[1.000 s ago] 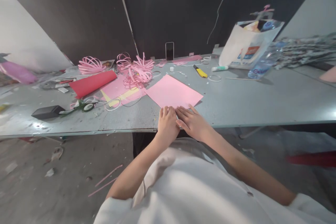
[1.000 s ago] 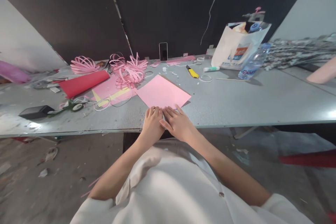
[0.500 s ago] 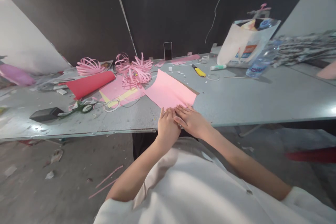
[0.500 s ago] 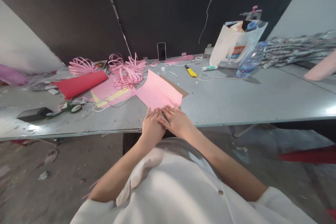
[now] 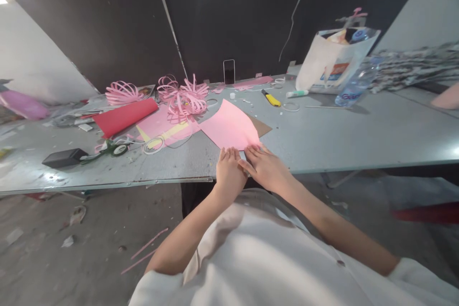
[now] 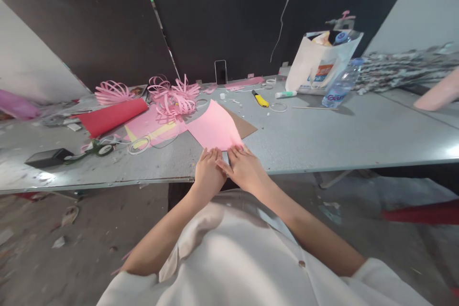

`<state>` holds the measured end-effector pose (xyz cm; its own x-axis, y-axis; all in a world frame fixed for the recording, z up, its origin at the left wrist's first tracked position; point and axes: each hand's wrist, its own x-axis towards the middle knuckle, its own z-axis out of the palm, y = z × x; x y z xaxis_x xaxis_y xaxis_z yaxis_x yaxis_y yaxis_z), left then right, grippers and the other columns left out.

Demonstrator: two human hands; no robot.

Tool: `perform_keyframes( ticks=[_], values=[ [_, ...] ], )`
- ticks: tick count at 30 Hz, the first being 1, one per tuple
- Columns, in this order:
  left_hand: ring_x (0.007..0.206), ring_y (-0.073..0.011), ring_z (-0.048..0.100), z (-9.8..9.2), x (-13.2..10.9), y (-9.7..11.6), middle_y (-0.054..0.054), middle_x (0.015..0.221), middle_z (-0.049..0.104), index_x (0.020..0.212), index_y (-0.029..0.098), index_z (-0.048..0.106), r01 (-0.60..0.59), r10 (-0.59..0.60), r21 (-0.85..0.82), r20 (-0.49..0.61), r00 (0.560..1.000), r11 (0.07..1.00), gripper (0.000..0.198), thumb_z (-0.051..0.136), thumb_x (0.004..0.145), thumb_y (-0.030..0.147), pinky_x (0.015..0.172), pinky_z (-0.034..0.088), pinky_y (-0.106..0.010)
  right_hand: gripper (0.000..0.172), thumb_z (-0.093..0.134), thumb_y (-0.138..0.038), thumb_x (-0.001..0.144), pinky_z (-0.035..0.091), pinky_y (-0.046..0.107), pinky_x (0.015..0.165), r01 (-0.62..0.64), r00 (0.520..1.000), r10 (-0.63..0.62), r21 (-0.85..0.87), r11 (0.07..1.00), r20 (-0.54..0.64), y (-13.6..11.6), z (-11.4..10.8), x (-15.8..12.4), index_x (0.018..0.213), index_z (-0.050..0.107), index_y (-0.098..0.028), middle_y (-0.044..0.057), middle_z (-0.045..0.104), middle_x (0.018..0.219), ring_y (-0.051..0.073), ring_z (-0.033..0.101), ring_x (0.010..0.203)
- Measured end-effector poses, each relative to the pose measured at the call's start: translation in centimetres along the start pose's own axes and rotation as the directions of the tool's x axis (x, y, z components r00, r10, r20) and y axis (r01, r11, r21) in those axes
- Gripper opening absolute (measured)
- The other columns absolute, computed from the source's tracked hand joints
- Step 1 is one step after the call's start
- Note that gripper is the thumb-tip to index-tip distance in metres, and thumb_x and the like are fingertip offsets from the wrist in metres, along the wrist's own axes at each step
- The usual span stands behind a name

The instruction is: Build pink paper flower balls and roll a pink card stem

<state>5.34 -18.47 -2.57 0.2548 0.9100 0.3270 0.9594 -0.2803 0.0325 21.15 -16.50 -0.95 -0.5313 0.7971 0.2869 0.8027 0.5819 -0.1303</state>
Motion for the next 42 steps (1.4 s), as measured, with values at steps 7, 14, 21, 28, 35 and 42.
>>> perform_keyframes(
  ticks=[7, 14, 21, 28, 35, 42],
  values=[
    [0.151, -0.0352, 0.055, 0.4, 0.1, 0.0, -0.027, 0.154, 0.062, 0.148, 0.000, 0.059, 0.010, -0.010, -0.014, 0.010, 1.000, 1.000, 0.055, 0.052, 0.096, 0.017, 0.130, 0.036, -0.054, 0.083, 0.017, -0.066, 0.113, 0.041, 0.055, 0.128, -0.024, 1.000, 0.024, 0.012, 1.000, -0.017, -0.1, 0.1, 0.2, 0.150, 0.064, -0.009, 0.022, 0.065, 0.152, 0.034, 0.056, 0.150],
    [0.156, -0.0353, 0.048, -0.3, 0.9, -0.1, -0.030, 0.159, 0.055, 0.153, -0.006, 0.053, 0.029, -0.028, -0.004, 0.113, 0.993, 1.000, 0.058, 0.047, 0.103, 0.021, 0.133, 0.032, -0.050, 0.086, 0.015, -0.066, 0.113, 0.046, 0.051, 0.122, -0.075, 0.996, 0.073, 0.021, 0.997, 0.050, -0.5, -0.5, 0.7, 0.146, 0.066, -0.006, 0.024, 0.065, 0.151, 0.035, 0.058, 0.147],
    [0.160, -0.0347, 0.042, -0.6, 1.6, -0.4, -0.026, 0.165, 0.050, 0.157, -0.001, 0.052, 0.029, -0.032, 0.021, 0.157, 0.987, 0.999, 0.058, 0.042, 0.106, 0.024, 0.134, 0.029, -0.049, 0.089, 0.010, -0.069, 0.112, 0.039, 0.055, 0.121, -0.088, 0.991, 0.089, -0.017, 0.996, 0.103, -0.1, 0.0, 1.9, 0.149, 0.063, -0.009, 0.025, 0.062, 0.155, 0.036, 0.054, 0.150],
    [0.164, -0.0365, 0.034, -1.1, 2.5, -0.6, -0.027, 0.172, 0.038, 0.164, -0.002, 0.042, 0.009, -0.013, 0.018, 0.236, 0.972, 1.000, 0.069, 0.047, 0.104, 0.032, 0.135, 0.027, -0.050, 0.092, 0.005, -0.071, 0.110, 0.034, 0.063, 0.119, -0.109, 0.985, 0.106, 0.015, 0.994, 0.133, 0.6, 0.2, 2.8, 0.156, 0.056, -0.009, 0.027, 0.055, 0.161, 0.039, 0.046, 0.155],
    [0.167, -0.0336, 0.027, -0.4, 3.8, -0.9, -0.028, 0.174, 0.032, 0.166, -0.008, 0.032, 0.080, -0.077, 0.000, 0.261, 0.962, 0.997, 0.072, 0.042, 0.104, 0.026, 0.137, 0.020, -0.046, 0.086, 0.005, -0.067, 0.111, 0.025, 0.067, 0.126, -0.136, 0.970, 0.129, 0.021, 0.991, 0.204, 1.1, 0.1, 3.7, 0.162, 0.051, -0.015, 0.023, 0.044, 0.171, 0.037, 0.037, 0.162],
    [0.165, -0.0340, 0.032, 0.0, 3.9, -1.1, -0.030, 0.171, 0.038, 0.163, -0.011, 0.035, 0.077, -0.068, -0.033, 0.217, 0.974, 0.996, 0.072, 0.043, 0.102, 0.025, 0.136, 0.024, -0.046, 0.086, 0.007, -0.065, 0.112, 0.030, 0.064, 0.124, -0.013, 0.994, 0.012, 0.006, 1.000, 0.104, 1.8, 0.0, 1.9, 0.161, 0.051, -0.010, 0.025, 0.047, 0.168, 0.036, 0.038, 0.162]
  ],
)
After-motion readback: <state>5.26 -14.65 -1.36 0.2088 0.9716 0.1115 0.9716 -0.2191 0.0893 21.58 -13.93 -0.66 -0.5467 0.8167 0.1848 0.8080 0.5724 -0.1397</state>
